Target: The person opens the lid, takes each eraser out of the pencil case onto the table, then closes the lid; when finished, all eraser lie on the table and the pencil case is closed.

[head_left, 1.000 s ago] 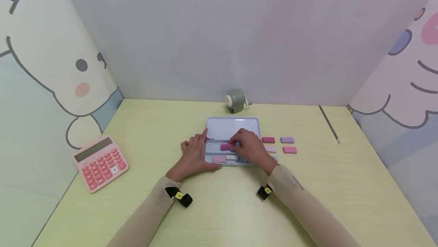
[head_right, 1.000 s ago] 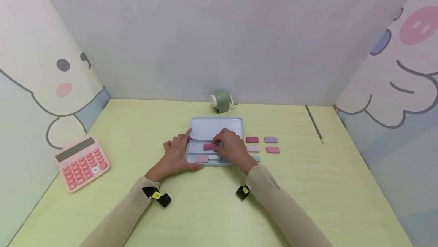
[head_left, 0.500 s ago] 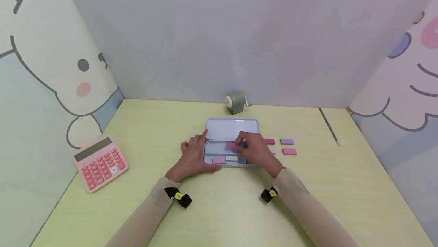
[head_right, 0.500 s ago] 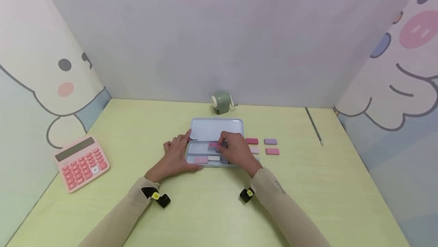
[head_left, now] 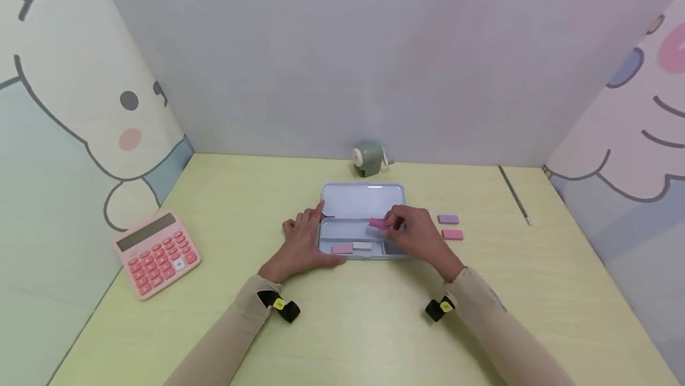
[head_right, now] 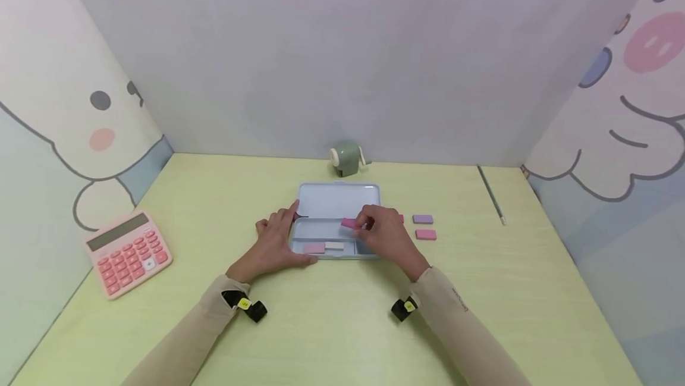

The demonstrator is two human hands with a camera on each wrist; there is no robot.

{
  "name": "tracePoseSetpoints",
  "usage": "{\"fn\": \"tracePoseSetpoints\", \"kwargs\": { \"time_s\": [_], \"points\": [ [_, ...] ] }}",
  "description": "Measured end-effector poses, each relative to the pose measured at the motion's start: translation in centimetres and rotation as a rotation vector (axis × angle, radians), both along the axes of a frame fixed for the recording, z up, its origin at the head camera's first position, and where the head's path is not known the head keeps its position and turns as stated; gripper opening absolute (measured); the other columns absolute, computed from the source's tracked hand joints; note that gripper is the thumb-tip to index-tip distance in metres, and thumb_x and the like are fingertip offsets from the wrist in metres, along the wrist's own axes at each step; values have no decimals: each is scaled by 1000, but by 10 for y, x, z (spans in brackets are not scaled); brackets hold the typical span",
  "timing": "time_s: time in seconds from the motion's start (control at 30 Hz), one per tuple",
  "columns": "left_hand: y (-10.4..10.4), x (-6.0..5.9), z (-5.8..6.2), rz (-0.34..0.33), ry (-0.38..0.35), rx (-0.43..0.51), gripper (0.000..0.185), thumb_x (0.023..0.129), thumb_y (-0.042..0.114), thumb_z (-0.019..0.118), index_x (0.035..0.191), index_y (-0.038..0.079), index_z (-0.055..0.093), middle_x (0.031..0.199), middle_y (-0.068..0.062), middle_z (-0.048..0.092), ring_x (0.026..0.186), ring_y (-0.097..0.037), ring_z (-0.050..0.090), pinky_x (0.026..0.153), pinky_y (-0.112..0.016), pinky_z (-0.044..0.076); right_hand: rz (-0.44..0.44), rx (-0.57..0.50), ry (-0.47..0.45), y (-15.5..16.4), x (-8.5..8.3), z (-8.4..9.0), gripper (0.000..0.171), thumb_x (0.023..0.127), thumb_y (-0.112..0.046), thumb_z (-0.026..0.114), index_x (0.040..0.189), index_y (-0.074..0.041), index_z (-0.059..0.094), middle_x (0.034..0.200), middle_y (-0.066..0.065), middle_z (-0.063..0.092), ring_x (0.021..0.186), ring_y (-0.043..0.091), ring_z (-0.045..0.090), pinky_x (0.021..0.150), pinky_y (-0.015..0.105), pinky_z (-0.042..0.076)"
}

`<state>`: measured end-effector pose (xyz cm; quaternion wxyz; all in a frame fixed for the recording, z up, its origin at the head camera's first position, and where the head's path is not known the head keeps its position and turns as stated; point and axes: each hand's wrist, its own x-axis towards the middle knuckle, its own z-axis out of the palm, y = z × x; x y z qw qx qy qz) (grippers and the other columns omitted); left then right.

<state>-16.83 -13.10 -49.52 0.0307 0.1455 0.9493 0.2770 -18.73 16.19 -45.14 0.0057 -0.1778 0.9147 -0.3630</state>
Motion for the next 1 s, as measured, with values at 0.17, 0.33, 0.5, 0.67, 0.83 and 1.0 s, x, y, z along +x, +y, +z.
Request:
{"fn": "tracePoseSetpoints", "kwargs": {
  "time_s": [0.17,0.33,0.5,0.67,0.83,1.0],
  "points": [
    [0,0,2,1,1,0,139,71,66,91,173,9,16,153,-19,49,133,-37,45,108,-64,23,11,-33,5,10,3,1,22,89,-10,86,82,-17,67,100,3,79,84,16,61,72,26,49],
    [-1,1,3,6,-15,0,139,71,65,92,173,9,15,155,-20,48,134,-38,45,108,-63,21,29,-45,0,20,6,0,22,89,-12,88,83,-18,67,91,1,75,80,16,60,69,25,48],
    [0,0,2,-1,-4,0,139,71,66,91,173,10,15,155,-19,48,134,-37,45,107,-62,22,32,-26,19,32,10,1,18,90,-10,85,85,-18,69,88,-1,73,80,16,58,67,25,47],
    [1,-1,2,-2,1,-1,139,71,66,91,173,10,14,154,-19,49,134,-37,45,107,-63,23,21,-19,45,44,14,1,21,88,-8,86,81,-18,69,91,1,76,77,15,57,65,24,45],
    [1,-2,2,-1,-3,-7,139,71,67,90,173,9,15,154,-20,49,133,-37,45,107,-63,23,6,-1,85,56,16,2,26,86,-7,87,74,-20,68,114,10,83,88,17,68,66,24,45],
    [1,0,2,-3,-2,-5,140,71,67,90,173,10,14,154,-19,49,134,-36,45,107,-63,23,-33,47,82,73,20,3,24,87,-10,86,76,-21,68,95,-1,79,78,15,58,65,24,43]
  ]
}}
